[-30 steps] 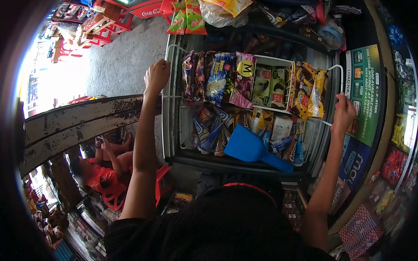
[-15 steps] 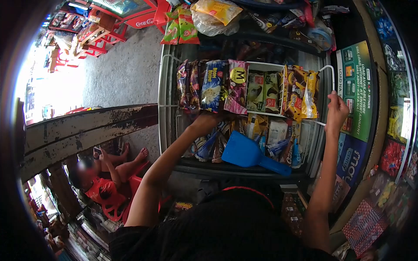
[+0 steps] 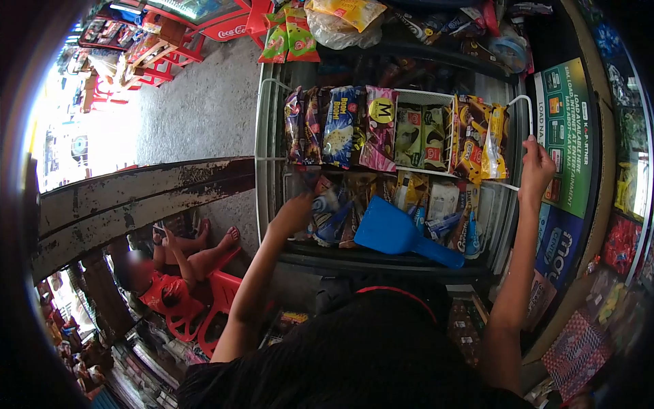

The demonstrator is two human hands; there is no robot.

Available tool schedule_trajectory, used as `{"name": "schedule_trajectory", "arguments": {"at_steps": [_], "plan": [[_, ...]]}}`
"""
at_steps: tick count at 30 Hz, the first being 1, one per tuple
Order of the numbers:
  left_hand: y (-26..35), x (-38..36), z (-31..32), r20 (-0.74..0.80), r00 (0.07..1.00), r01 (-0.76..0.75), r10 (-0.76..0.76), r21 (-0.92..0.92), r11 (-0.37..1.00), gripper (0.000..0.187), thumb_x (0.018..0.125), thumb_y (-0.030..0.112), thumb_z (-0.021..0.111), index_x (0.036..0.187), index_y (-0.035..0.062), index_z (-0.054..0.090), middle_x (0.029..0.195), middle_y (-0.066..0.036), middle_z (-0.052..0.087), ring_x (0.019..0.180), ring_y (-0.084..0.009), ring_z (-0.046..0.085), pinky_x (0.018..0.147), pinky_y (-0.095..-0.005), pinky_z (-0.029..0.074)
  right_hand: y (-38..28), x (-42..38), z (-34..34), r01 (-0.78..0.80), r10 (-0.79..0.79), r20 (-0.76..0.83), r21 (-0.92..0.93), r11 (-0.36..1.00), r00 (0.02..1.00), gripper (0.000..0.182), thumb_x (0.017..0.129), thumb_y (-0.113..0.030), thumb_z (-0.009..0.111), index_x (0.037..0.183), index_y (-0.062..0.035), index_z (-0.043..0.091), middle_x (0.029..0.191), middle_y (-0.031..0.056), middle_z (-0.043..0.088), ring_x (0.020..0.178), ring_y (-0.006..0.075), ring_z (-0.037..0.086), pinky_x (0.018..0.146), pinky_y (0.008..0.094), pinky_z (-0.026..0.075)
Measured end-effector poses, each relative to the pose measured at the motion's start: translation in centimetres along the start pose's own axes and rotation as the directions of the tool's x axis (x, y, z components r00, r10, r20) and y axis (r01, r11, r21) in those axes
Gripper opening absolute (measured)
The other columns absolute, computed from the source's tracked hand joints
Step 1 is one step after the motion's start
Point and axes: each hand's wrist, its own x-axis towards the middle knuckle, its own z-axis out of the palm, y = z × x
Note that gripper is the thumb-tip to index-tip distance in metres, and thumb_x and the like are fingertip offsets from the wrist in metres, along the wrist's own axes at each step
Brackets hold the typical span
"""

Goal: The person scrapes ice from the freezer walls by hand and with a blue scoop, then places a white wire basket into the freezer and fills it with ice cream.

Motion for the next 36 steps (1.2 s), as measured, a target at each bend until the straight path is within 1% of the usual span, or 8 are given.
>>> {"name": "schedule_trajectory", "arguments": {"at_steps": [4,10,12,16,21,29,33,36], "plan": [[-2.1,-2.4,0.7,-0.019,1.0,0.02,-0.022,-0.13,0.991,0.04,0.067,0.007,0.061,0.105,-0.0007,0.051,0.101,-0.022,0.058,0.093,-0.0393,0.056,0.08,-0.0421,0.046,0.2,0.1,0.0,0.01,-0.01,-0.012,0.001,1.0,1.0,0.031,0.084,-0.03,0.06,0.078,-0.0004,0.066,0.051,-0.0052,0.038,0.047,0.0032,0.03,0.044,0.0218,0.021],[0.6,-0.4,-0.6,0.039,0.985,0.157,-0.167,0.188,0.97,0.027,0.066,0.01,0.064,0.091,0.0019,0.058,0.086,-0.018,0.061,0.084,-0.0339,0.06,0.072,-0.0422,0.049,0.3,0.1,0.0,0.003,-0.003,-0.001,0.017,1.0,1.0,0.029,0.084,-0.029,0.06,0.077,-0.0012,0.066,0.052,-0.0052,0.038,0.047,0.0032,0.031,0.044,0.0214,0.021],[3.4,0.5,-2.4,-0.127,0.985,0.149,-0.117,0.283,0.947,0.012,0.072,0.009,0.058,0.081,0.0025,0.062,0.087,-0.014,0.063,0.082,-0.0286,0.063,0.067,-0.0361,0.052,0.1,0.1,0.0,0.007,-0.007,0.0,0.01,1.0,1.0,0.029,0.084,-0.029,0.061,0.077,-0.001,0.066,0.052,-0.0053,0.037,0.047,0.0032,0.031,0.044,0.0214,0.021],[6.1,6.5,0.4,-0.339,0.924,-0.175,0.177,0.037,0.984,0.015,0.076,0.013,0.052,0.085,0.0059,0.062,0.083,-0.017,0.061,0.081,-0.0346,0.06,0.068,-0.0444,0.048,0.0,-0.1,0.1,0.018,-0.018,-0.004,0.024,1.0,1.0,0.028,0.083,-0.027,0.061,0.077,-0.0007,0.066,0.052,-0.0055,0.037,0.048,0.0029,0.031,0.044,0.0213,0.021],[7.7,15.3,8.1,-0.361,0.92,-0.059,-0.156,-0.521,0.852,0.034,0.077,0.033,0.052,0.084,0.0021,0.064,0.081,-0.023,0.061,0.083,-0.04,0.059,0.071,-0.0457,0.047,-0.3,-0.2,0.2,0.002,-0.002,-0.01,-0.018,1.0,1.0,0.027,0.083,-0.028,0.061,0.077,-0.0018,0.066,0.051,-0.0063,0.035,0.045,0.0029,0.029,0.043,0.0215,0.02],[7.6,15.2,9.2,-0.325,0.918,-0.16,-0.226,-0.826,0.54,0.034,0.069,0.031,0.064,0.087,0.0027,0.066,0.077,-0.016,0.065,0.074,-0.0272,0.064,0.066,-0.0373,0.048,-0.2,-0.2,-0.1,0.006,-0.006,0.016,0.007,1.0,1.0,0.029,0.083,-0.029,0.06,0.079,-0.0016,0.067,0.053,-0.0056,0.037,0.048,0.0031,0.031,0.045,0.0209,0.021],[6.7,10.4,5.9,-0.315,0.914,-0.048,-0.254,-0.708,0.704,0.032,0.069,0.028,0.065,0.084,-0.0001,0.066,0.074,-0.014,0.065,0.07,-0.023,0.063,0.064,-0.0343,0.047,-0.3,-0.1,0.0,-0.015,0.015,-0.002,0.002,1.0,1.0,0.029,0.082,-0.03,0.061,0.08,-0.0019,0.067,0.053,-0.0052,0.038,0.048,0.0038,0.032,0.046,0.0207,0.023],[6.0,7.1,3.9,-0.067,0.977,0.089,-0.2,-0.73,0.678,0.026,0.069,0.022,0.066,0.083,-0.0003,0.066,0.074,-0.014,0.065,0.07,-0.0226,0.064,0.065,-0.0333,0.048,0.0,-0.1,0.1,-0.008,0.008,-0.009,0.028,1.0,1.0,0.029,0.083,-0.03,0.061,0.08,-0.002,0.067,0.053,-0.0053,0.038,0.049,0.0041,0.032,0.046,0.0207,0.023]]}}
